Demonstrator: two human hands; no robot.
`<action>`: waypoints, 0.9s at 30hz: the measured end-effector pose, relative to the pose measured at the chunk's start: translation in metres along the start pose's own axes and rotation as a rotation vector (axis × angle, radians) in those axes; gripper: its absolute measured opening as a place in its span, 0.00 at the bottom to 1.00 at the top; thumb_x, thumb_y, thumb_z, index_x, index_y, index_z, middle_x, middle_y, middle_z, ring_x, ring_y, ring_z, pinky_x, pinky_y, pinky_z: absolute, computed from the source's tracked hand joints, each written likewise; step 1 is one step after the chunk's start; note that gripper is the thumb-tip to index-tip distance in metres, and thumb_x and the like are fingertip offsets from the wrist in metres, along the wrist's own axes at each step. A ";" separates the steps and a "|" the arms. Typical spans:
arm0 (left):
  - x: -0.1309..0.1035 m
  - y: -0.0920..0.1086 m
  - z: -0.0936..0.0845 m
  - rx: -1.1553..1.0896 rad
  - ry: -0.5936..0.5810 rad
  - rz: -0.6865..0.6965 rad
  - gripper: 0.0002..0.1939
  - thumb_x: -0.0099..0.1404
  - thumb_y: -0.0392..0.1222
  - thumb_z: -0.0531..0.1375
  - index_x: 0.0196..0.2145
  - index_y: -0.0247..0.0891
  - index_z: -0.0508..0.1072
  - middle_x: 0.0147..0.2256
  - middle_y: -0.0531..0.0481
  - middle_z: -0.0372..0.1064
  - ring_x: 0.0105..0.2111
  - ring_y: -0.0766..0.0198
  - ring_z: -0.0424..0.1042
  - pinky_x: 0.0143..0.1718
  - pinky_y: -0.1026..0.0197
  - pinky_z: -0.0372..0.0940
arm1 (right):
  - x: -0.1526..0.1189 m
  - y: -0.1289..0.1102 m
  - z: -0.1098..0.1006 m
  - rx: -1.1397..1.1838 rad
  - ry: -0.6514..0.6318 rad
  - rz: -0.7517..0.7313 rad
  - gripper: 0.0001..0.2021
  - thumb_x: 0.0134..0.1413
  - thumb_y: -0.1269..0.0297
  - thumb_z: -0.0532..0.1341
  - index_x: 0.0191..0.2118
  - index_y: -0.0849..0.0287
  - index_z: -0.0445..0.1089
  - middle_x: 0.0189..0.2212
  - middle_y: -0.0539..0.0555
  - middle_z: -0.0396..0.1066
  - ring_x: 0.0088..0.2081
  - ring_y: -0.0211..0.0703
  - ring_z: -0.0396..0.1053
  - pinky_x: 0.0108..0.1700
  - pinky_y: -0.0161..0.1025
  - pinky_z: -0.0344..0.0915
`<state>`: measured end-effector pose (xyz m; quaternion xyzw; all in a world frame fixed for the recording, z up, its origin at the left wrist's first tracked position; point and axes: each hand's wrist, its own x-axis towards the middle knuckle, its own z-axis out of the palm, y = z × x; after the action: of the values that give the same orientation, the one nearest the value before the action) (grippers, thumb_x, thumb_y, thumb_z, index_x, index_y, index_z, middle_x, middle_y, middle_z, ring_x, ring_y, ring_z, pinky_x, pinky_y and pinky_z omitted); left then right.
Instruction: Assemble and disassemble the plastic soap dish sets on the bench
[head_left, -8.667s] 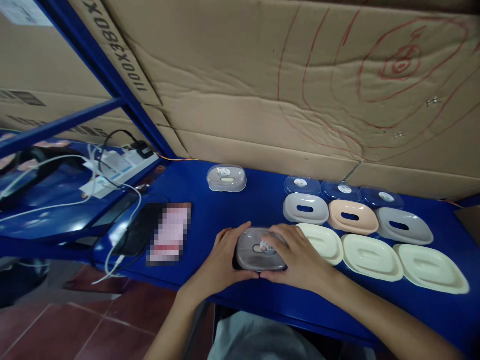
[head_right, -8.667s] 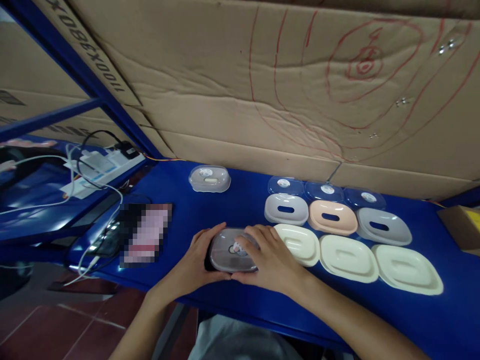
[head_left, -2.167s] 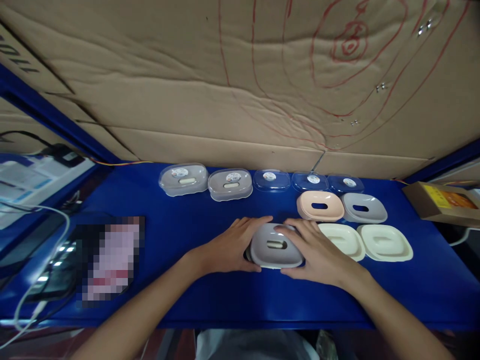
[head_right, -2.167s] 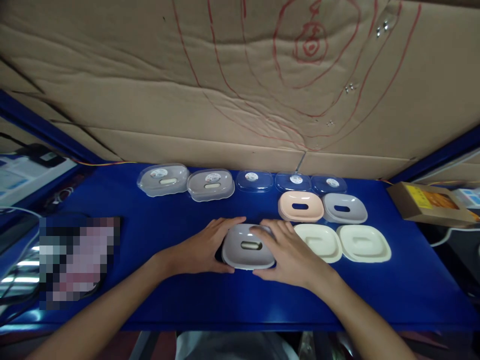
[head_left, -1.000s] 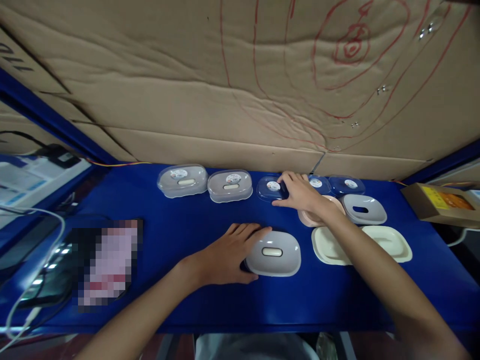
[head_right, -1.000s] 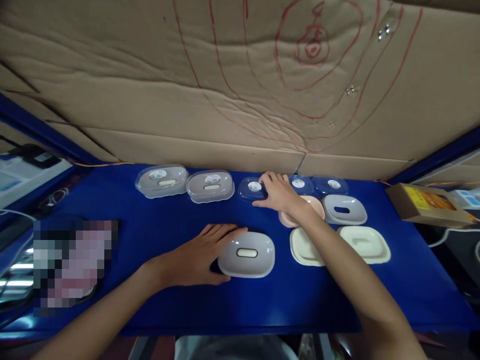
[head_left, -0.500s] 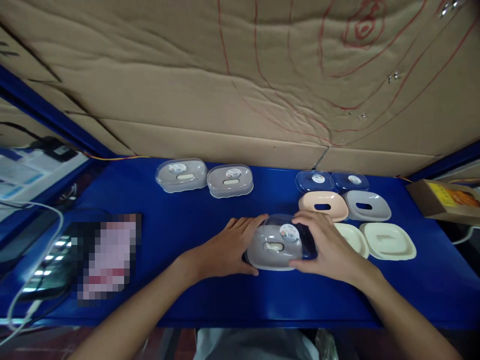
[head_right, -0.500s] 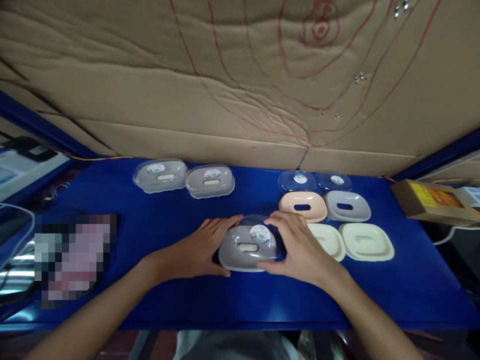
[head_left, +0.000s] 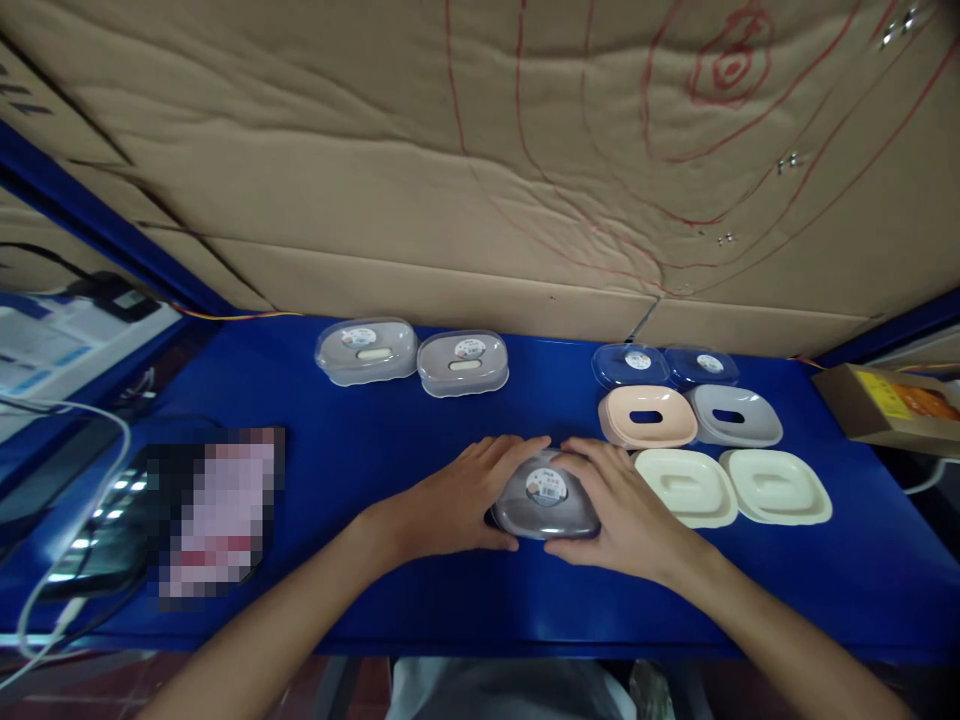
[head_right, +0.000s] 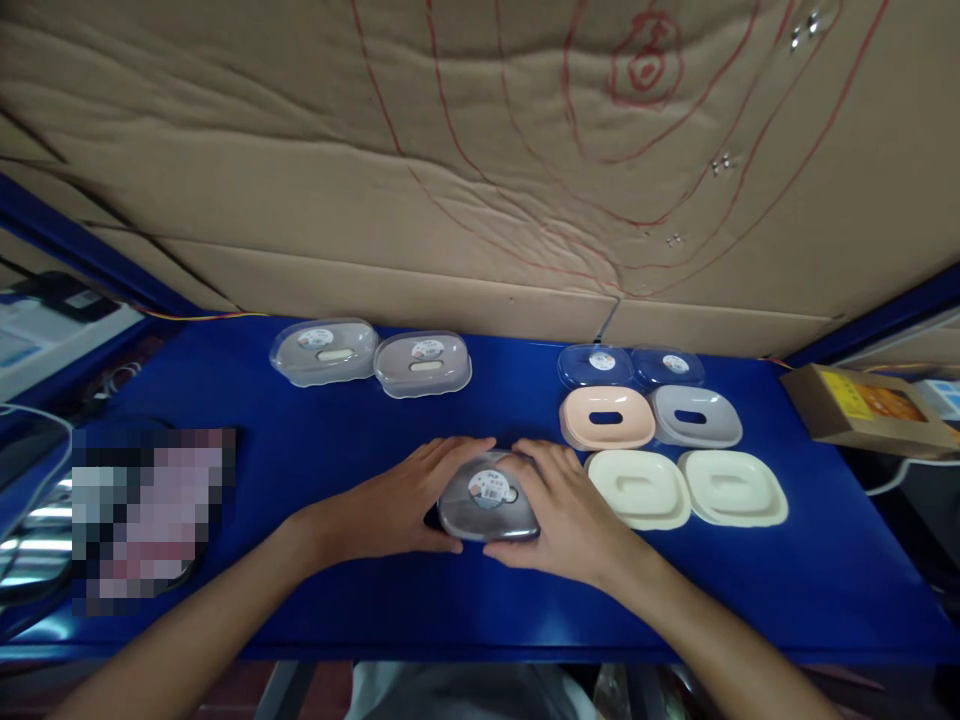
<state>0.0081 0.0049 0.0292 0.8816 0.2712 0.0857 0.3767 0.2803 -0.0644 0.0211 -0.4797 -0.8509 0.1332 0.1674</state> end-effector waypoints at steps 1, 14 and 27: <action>0.000 0.001 -0.001 -0.004 -0.006 -0.004 0.61 0.63 0.55 0.76 0.79 0.55 0.41 0.73 0.38 0.55 0.72 0.38 0.56 0.70 0.33 0.55 | 0.000 -0.001 0.003 -0.009 0.009 0.000 0.41 0.52 0.45 0.75 0.67 0.56 0.64 0.64 0.70 0.67 0.64 0.71 0.68 0.62 0.68 0.67; 0.009 0.002 -0.005 0.157 0.027 -0.058 0.56 0.64 0.55 0.74 0.78 0.49 0.48 0.72 0.38 0.58 0.70 0.38 0.60 0.70 0.36 0.57 | -0.009 0.028 -0.032 0.052 -0.029 0.070 0.43 0.64 0.41 0.67 0.77 0.47 0.52 0.72 0.64 0.62 0.73 0.66 0.60 0.70 0.67 0.64; 0.010 -0.003 -0.001 0.138 0.043 -0.052 0.62 0.61 0.68 0.72 0.79 0.48 0.44 0.73 0.34 0.56 0.71 0.36 0.60 0.70 0.36 0.56 | -0.005 0.027 -0.001 0.151 -0.083 0.140 0.55 0.59 0.43 0.72 0.80 0.49 0.40 0.74 0.67 0.55 0.74 0.65 0.59 0.71 0.63 0.64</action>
<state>0.0154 0.0124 0.0274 0.8961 0.3072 0.0761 0.3112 0.3041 -0.0550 0.0113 -0.5181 -0.8091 0.2279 0.1578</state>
